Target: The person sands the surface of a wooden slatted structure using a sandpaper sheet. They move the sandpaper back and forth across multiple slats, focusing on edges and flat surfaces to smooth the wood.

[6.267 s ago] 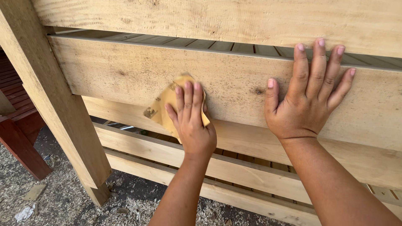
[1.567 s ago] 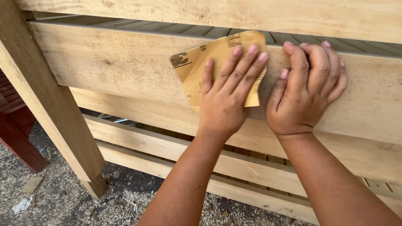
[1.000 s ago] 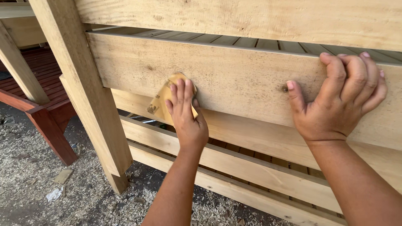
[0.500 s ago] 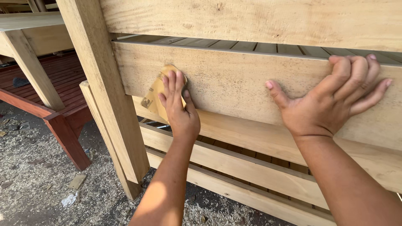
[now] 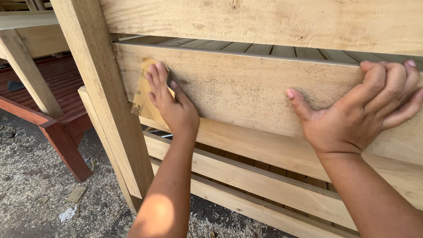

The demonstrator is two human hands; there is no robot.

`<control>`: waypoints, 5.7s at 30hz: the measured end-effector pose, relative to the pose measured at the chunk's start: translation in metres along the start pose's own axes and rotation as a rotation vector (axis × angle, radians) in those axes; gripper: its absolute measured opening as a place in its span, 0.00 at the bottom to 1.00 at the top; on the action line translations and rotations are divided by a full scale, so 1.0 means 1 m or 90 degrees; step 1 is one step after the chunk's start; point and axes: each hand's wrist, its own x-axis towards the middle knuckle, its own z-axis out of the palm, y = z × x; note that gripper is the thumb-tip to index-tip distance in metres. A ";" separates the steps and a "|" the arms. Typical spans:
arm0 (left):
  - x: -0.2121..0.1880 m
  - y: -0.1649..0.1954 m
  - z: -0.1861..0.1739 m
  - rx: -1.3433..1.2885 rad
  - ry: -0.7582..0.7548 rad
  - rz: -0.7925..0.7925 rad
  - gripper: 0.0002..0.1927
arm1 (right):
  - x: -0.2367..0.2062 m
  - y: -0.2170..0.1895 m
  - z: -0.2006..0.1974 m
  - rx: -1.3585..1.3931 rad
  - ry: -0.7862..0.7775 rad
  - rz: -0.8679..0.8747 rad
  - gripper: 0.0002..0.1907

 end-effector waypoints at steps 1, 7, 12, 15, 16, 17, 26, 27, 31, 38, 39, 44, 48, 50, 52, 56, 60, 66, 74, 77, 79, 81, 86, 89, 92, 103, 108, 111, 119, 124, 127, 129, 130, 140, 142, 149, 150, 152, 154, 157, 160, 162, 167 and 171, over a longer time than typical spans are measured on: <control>0.022 -0.003 0.000 -0.012 0.007 -0.005 0.24 | -0.001 0.001 0.001 0.005 -0.008 0.005 0.55; -0.005 0.031 0.003 0.013 -0.007 -0.016 0.24 | -0.002 0.008 0.008 -0.016 0.025 -0.031 0.52; -0.070 0.043 0.007 0.002 -0.132 0.068 0.27 | -0.004 0.013 0.012 -0.041 0.016 -0.033 0.50; -0.015 0.013 0.017 -0.002 -0.040 0.049 0.25 | -0.007 0.013 0.014 -0.056 0.032 -0.044 0.49; 0.003 0.009 0.021 -0.005 -0.006 0.023 0.24 | -0.008 0.013 0.015 -0.056 0.037 -0.050 0.49; 0.016 0.011 0.021 0.001 0.004 0.011 0.24 | -0.009 0.013 0.015 -0.057 0.042 -0.056 0.49; -0.086 0.066 0.010 -0.033 -0.127 0.024 0.29 | -0.008 0.009 0.011 -0.035 0.033 -0.047 0.50; -0.080 0.058 0.011 -0.029 -0.121 0.031 0.28 | -0.007 0.009 0.011 -0.043 0.036 -0.052 0.49; 0.004 0.010 0.018 0.027 -0.005 0.033 0.24 | -0.006 0.007 0.010 -0.024 0.035 -0.036 0.49; -0.004 0.049 0.008 0.004 -0.018 0.029 0.24 | 0.000 0.000 0.003 0.003 0.008 -0.006 0.52; -0.031 0.061 0.008 0.003 -0.054 0.065 0.24 | 0.001 -0.001 0.002 0.010 -0.007 0.008 0.54; -0.079 0.053 0.002 0.008 -0.191 0.131 0.26 | 0.003 -0.004 -0.003 0.004 -0.024 0.018 0.55; -0.008 0.007 0.006 0.040 -0.027 0.053 0.23 | 0.003 -0.006 -0.005 0.019 -0.022 0.027 0.54; 0.030 -0.001 -0.004 0.031 0.026 0.018 0.23 | 0.004 -0.008 -0.005 0.026 -0.015 0.031 0.54; 0.049 -0.006 -0.011 0.026 0.039 -0.040 0.24 | 0.004 -0.010 -0.006 0.025 -0.015 0.031 0.54; 0.015 0.036 -0.005 0.006 0.035 -0.057 0.22 | 0.005 -0.013 -0.006 0.032 -0.012 0.035 0.54; -0.093 0.080 0.007 -0.001 -0.164 0.105 0.24 | 0.004 -0.010 -0.005 0.007 -0.003 0.017 0.54; -0.027 -0.013 -0.004 0.022 -0.074 0.032 0.23 | 0.000 -0.008 -0.001 0.017 -0.021 0.033 0.54; -0.009 0.021 -0.008 0.015 -0.011 -0.098 0.24 | 0.002 -0.008 0.000 -0.012 -0.019 0.039 0.54; -0.092 0.077 0.021 -0.044 -0.081 0.048 0.22 | 0.001 -0.008 -0.001 -0.004 -0.012 0.027 0.53; -0.113 0.075 0.027 -0.055 -0.132 0.099 0.22 | 0.001 -0.008 -0.002 0.004 -0.015 0.023 0.53; -0.110 0.054 0.024 -0.072 -0.162 0.121 0.22 | 0.001 -0.009 -0.004 0.013 -0.021 0.027 0.54; -0.021 -0.020 -0.009 -0.013 -0.033 0.001 0.25 | 0.003 -0.014 -0.006 -0.011 -0.011 0.037 0.54; 0.015 -0.040 -0.030 -0.071 -0.026 -0.060 0.25 | 0.002 -0.016 -0.003 -0.016 -0.003 0.054 0.52; 0.014 -0.017 -0.019 -0.157 0.020 -0.086 0.25 | -0.001 -0.016 0.000 -0.004 0.011 0.055 0.44; -0.069 0.105 0.025 0.109 -0.312 0.352 0.34 | -0.007 -0.007 -0.009 0.084 -0.035 0.025 0.28; 0.040 0.027 -0.031 0.096 -0.156 -0.048 0.25 | -0.026 0.028 -0.024 0.052 -0.181 -0.033 0.38; 0.070 0.024 -0.037 0.036 -0.094 -0.158 0.25 | -0.039 0.056 -0.037 0.067 -0.184 0.028 0.42; -0.051 0.126 0.035 0.063 -0.164 0.116 0.33 | -0.058 0.150 -0.070 0.080 -0.081 0.164 0.47; -0.147 0.234 0.073 0.096 -0.337 0.319 0.41 | -0.068 0.205 -0.095 0.158 -0.033 0.238 0.38; -0.186 0.292 0.095 0.063 -0.324 0.421 0.39 | -0.070 0.244 -0.124 0.245 -0.012 0.260 0.35; -0.211 0.327 0.108 0.049 -0.345 0.493 0.39 | -0.068 0.269 -0.142 0.287 -0.024 0.334 0.35; -0.221 0.347 0.117 0.062 -0.392 0.532 0.41 | -0.067 0.281 -0.152 0.308 -0.029 0.372 0.35; -0.281 0.479 0.156 -0.006 -0.528 0.770 0.34 | -0.064 0.329 -0.197 0.456 -0.059 0.406 0.38; -0.263 0.439 0.147 0.038 -0.490 0.792 0.34 | -0.066 0.321 -0.192 0.380 -0.099 0.353 0.38; -0.158 0.255 0.080 0.281 -0.532 0.630 0.40 | -0.069 0.267 -0.154 0.167 -0.162 0.243 0.41; -0.140 0.231 0.066 0.422 -0.470 0.644 0.39 | -0.069 0.262 -0.150 0.173 -0.170 0.242 0.42; -0.107 0.185 0.038 0.037 -0.381 0.425 0.25 | -0.070 0.252 -0.145 0.172 -0.188 0.237 0.43; -0.079 0.145 0.013 -0.051 -0.304 0.239 0.21 | -0.072 0.245 -0.143 0.161 -0.207 0.227 0.43; -0.056 0.116 -0.002 -0.261 -0.304 -0.395 0.25 | -0.074 0.233 -0.138 0.158 -0.207 0.241 0.43; -0.066 0.128 0.011 -0.122 -0.171 -0.278 0.25 | -0.073 0.220 -0.132 0.170 -0.229 0.267 0.42; -0.089 0.165 0.032 0.058 -0.193 -0.041 0.29 | -0.071 0.213 -0.129 0.201 -0.220 0.271 0.41; -0.185 0.281 0.080 0.147 -0.486 0.314 0.51 | -0.066 0.207 -0.126 0.251 -0.198 0.252 0.39; -0.212 0.321 0.095 -0.048 -0.518 0.530 0.40 | -0.062 0.204 -0.122 0.260 -0.164 0.230 0.37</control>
